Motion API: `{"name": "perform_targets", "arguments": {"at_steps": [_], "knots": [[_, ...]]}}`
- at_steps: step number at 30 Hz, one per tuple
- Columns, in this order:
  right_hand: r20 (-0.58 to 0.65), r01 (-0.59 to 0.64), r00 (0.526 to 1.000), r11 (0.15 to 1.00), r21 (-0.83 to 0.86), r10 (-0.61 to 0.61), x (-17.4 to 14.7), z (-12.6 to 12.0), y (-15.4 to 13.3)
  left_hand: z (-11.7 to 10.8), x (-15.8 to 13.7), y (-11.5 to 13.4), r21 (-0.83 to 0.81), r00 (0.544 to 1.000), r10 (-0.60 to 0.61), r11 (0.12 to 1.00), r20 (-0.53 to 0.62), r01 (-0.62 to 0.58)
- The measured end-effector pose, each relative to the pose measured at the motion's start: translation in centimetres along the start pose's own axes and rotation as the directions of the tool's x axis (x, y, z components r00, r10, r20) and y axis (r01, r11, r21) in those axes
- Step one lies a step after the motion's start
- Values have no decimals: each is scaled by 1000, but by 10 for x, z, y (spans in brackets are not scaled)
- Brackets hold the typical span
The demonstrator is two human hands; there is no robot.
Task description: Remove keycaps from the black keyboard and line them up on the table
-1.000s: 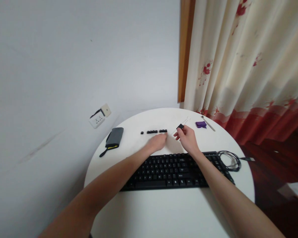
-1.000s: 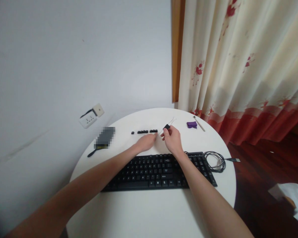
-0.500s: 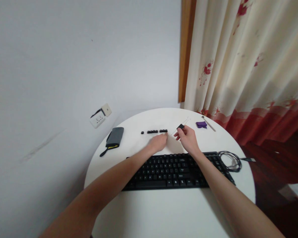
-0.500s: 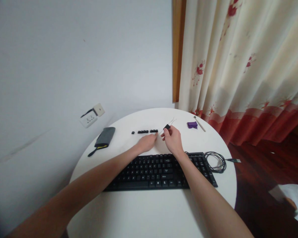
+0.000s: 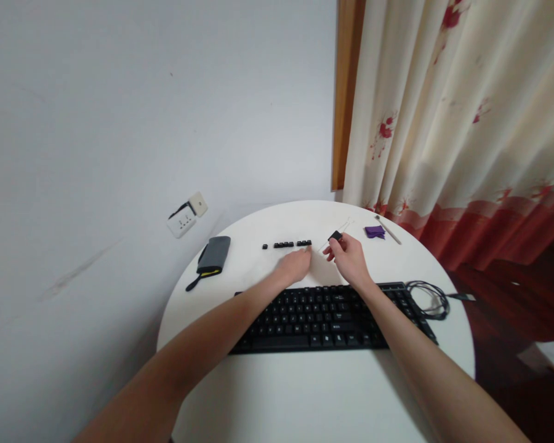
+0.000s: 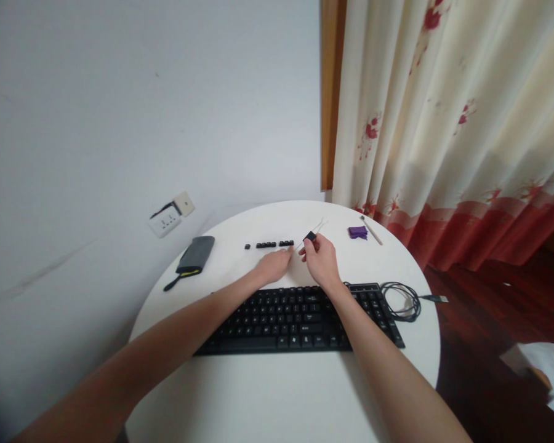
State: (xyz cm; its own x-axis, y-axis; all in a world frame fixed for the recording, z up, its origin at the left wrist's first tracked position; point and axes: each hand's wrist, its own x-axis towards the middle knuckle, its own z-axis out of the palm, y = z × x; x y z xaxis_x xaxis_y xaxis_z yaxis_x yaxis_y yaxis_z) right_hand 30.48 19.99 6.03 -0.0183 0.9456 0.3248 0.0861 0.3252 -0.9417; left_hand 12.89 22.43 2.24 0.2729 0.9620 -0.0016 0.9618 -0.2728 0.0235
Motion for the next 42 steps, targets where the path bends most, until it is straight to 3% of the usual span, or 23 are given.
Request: {"name": "perform_targets", "arguments": {"at_steps": [7,12,15,17,20,24,31,39,42], "knots": [[3,-2,1000,1000,-9,2,0,0,-1,-5,-1,2,-51,1000,15,999,7,-15],[31,7,1000,1000,-28,-6,0,-1,-2,-35,-7,-9,-161,987,138,979,81,-124],[160,28,987,998,-57,-18,-3,0,-3,-54,-27,-18,-365,964,246,911,103,-194],[306,58,952,996,-72,-34,-6,2,-5,-59,-46,-22,-485,958,273,852,86,-199],[494,96,869,991,-89,-40,-14,5,-9,-56,-73,-23,-574,966,248,803,75,-162],[590,161,806,976,-148,-43,-23,7,-12,-46,-92,-19,-643,969,241,752,58,-149],[619,228,783,953,-200,-58,-25,5,-13,-36,-98,-14,-670,976,218,719,-30,-181],[673,279,737,934,-222,-61,-26,2,-18,-33,-98,-12,-655,976,212,730,-56,-196],[660,287,748,928,-236,-63,-25,2,-17,-32,-98,-12,-640,974,220,742,-53,-202]]}}
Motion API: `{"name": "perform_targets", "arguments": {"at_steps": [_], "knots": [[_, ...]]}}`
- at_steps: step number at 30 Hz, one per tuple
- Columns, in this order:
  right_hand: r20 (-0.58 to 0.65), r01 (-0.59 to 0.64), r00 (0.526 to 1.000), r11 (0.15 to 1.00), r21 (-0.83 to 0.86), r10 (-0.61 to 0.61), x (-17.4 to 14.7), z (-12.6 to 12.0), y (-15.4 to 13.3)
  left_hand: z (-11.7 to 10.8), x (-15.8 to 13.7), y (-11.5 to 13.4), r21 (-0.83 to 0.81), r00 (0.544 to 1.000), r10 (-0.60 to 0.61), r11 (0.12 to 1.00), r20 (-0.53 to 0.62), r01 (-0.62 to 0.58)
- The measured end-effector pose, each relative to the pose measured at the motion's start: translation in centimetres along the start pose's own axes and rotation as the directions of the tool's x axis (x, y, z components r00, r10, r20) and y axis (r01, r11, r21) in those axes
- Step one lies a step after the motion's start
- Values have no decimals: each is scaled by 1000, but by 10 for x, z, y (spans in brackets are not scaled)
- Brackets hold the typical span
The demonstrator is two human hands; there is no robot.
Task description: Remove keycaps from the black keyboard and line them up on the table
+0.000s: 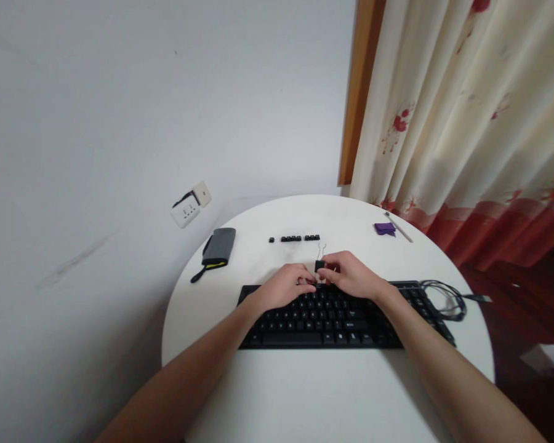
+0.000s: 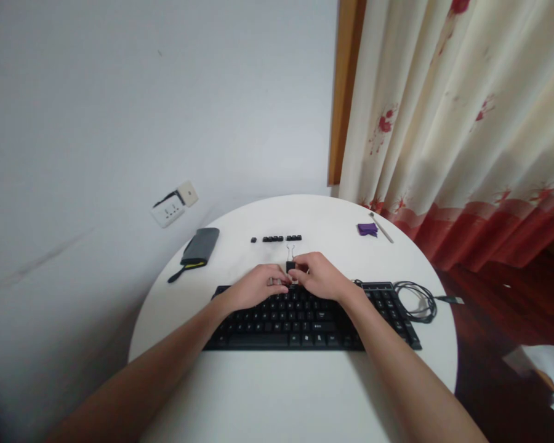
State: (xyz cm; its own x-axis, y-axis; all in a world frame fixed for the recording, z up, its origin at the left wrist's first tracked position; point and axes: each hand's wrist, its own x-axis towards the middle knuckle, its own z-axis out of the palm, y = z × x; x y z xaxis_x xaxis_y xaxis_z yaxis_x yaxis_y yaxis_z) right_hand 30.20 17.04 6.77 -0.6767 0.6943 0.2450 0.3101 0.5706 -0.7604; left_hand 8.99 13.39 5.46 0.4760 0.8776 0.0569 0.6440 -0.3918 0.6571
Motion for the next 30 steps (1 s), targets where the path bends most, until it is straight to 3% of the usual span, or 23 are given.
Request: {"name": "perform_targets", "arguments": {"at_steps": [3,8,14,21,30], "knots": [[-22,-26,999,999,18,27,1,1,2,0,0,1,16,1000,5,1000,4,-5],[49,-32,998,999,-35,33,-1,0,1,0,-1,5,22,1000,-8,1000,-19,9],[112,34,993,994,-100,-23,-6,-4,-6,3,1,6,96,999,-11,995,-48,15],[3,-15,1000,965,-260,16,-2,4,-6,10,2,5,69,996,44,997,-82,-38],[-94,-54,994,997,-50,49,6,14,8,12,3,1,93,995,27,996,-91,-19]]}}
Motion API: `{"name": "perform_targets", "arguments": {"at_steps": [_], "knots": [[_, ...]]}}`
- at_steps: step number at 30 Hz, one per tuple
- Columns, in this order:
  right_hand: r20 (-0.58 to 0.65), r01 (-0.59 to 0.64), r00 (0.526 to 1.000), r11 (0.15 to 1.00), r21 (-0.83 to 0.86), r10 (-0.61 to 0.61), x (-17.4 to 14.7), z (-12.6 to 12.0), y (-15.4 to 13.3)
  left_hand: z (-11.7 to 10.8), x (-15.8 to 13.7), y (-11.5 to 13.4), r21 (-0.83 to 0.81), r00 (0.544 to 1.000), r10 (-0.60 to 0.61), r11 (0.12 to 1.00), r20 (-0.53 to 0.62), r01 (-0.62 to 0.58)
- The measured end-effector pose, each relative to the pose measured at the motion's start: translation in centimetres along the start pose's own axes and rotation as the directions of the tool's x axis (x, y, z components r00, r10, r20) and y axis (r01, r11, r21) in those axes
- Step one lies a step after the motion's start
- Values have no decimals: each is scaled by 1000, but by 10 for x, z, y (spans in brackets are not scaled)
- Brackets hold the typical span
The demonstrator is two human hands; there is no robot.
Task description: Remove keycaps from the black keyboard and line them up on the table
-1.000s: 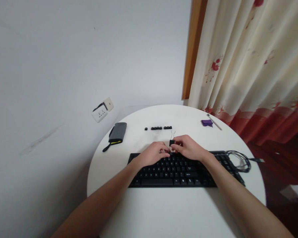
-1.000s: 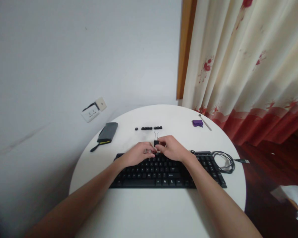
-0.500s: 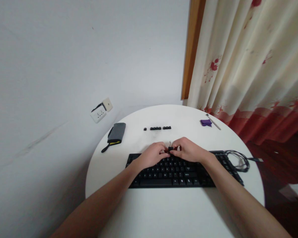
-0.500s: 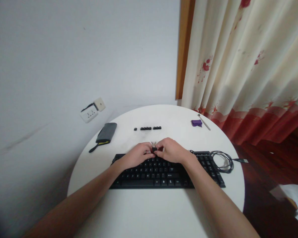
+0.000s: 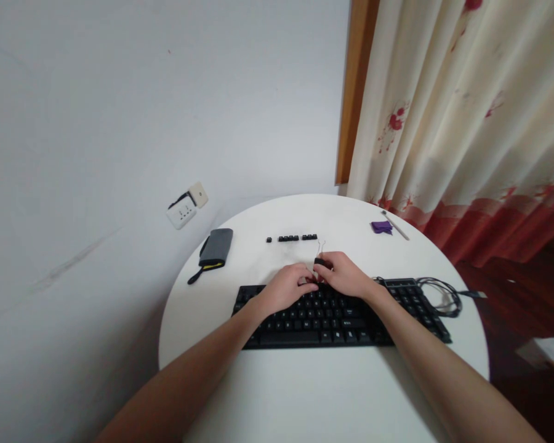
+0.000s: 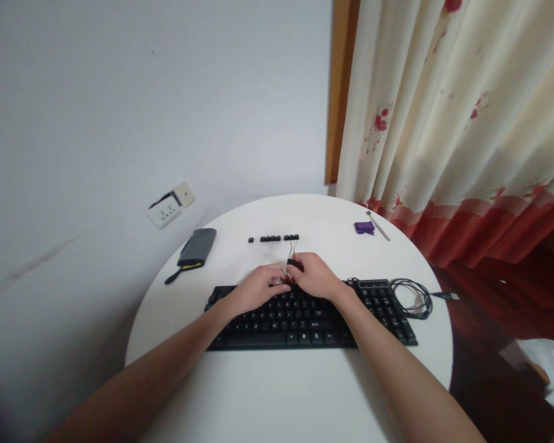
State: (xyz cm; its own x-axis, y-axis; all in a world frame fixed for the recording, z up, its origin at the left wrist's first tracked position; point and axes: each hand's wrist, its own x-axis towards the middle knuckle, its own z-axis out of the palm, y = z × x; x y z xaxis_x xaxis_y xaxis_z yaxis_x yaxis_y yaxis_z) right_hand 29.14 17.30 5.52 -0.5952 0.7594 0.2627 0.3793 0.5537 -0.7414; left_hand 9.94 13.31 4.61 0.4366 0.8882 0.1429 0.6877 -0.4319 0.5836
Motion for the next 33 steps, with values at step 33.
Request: {"name": "perform_targets", "arguments": {"at_steps": [33], "knots": [[-202,-46,974,956,288,107,5,9,2,0,1,7,32,918,193,981,-346,-194]]}}
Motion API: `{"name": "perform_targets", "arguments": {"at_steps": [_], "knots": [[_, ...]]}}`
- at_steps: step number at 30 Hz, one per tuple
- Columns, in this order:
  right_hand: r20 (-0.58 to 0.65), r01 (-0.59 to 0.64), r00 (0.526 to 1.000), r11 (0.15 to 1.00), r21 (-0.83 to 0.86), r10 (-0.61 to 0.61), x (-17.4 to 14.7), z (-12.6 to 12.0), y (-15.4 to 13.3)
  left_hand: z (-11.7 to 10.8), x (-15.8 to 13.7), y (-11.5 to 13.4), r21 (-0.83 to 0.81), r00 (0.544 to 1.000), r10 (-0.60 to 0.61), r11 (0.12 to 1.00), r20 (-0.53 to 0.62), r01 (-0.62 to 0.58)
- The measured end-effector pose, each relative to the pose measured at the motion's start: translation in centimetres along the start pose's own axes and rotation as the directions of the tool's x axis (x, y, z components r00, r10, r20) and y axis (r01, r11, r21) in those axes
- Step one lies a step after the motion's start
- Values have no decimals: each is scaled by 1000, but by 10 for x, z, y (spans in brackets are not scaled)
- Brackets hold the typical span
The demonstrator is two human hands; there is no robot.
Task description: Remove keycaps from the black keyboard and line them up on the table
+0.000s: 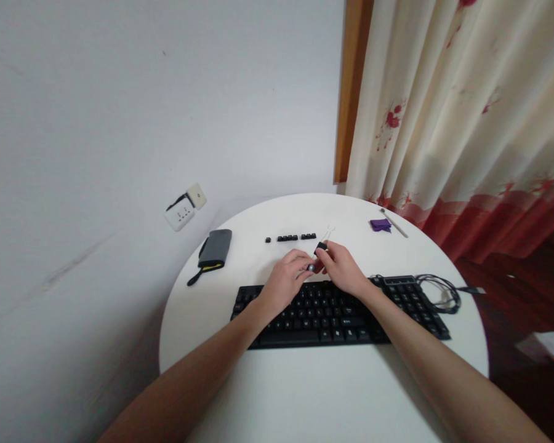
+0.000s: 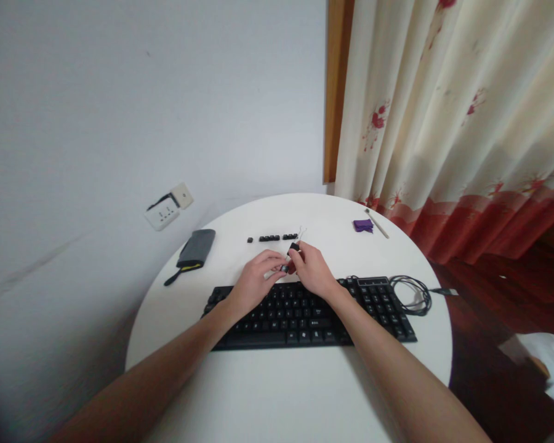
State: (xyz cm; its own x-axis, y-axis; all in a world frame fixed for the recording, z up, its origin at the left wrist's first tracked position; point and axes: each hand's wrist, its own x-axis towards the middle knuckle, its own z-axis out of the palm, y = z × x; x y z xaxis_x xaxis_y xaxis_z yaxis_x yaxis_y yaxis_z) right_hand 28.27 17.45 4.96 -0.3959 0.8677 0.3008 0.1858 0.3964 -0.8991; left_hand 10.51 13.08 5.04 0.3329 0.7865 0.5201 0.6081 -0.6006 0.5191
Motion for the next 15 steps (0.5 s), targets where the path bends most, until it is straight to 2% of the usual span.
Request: {"name": "perform_targets", "arguments": {"at_steps": [4,7,12,15], "knots": [[-12,49,999,997,-57,-50,0,-1,1,0,-1,-1,30,999,11,999,50,-12],[-14,37,999,999,-23,-37,0,-1,1,-1,-2,2,31,998,17,999,54,-19],[-35,-43,998,993,114,47,3,0,-2,-5,-2,8,-32,999,43,999,11,-43],[-128,-106,984,982,155,126,7,-5,-1,-6,0,4,-48,998,-35,998,-42,33]]}}
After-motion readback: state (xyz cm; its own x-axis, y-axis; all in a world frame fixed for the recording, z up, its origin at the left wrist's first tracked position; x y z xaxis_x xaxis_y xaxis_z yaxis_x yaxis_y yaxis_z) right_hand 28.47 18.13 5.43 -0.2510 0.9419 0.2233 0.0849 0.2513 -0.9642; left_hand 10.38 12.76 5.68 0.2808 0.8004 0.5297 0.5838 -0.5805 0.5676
